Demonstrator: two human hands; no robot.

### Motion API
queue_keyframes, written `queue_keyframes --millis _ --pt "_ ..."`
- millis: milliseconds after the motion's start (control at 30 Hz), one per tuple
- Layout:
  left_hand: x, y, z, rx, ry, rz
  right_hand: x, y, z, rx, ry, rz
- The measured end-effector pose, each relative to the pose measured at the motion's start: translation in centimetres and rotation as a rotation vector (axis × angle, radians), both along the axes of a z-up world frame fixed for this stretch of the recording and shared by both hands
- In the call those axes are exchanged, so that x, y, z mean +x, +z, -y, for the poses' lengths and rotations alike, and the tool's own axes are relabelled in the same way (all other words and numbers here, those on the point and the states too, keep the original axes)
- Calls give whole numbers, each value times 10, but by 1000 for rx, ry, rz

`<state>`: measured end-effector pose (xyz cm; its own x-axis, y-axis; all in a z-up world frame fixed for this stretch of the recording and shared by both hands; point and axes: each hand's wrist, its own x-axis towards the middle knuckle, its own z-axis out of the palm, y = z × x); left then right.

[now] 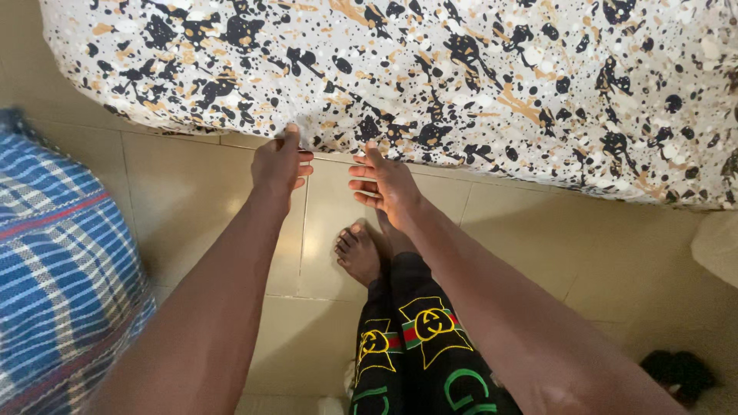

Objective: The person smooths and tucks a patterned bedsheet around the edges of a mattress. They work along the sides and corners, pulling the fabric taut and folding it under the mattress by hand.

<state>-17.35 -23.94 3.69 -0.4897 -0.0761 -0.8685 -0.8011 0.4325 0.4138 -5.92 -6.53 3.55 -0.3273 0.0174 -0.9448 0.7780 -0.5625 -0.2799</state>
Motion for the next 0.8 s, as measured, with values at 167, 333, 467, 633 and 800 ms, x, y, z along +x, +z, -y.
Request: queue_keyframes --millis 167,333,467,633,800 --pt "-5 1 2 -121 -81 8 -6 -3 4 47 92 85" --pt "-13 -4 14 -153 -172 52 -7 1 -7 26 323 44" --pt "-34 -9 24 -32 5 164 -17 2 -5 -7 344 -7" --pt "-48 -6 49 -37 147 164 -35 6 11 -50 259 39" --pt "-49 -10 69 -104 -7 74 -46 4 31 -36 262 120"
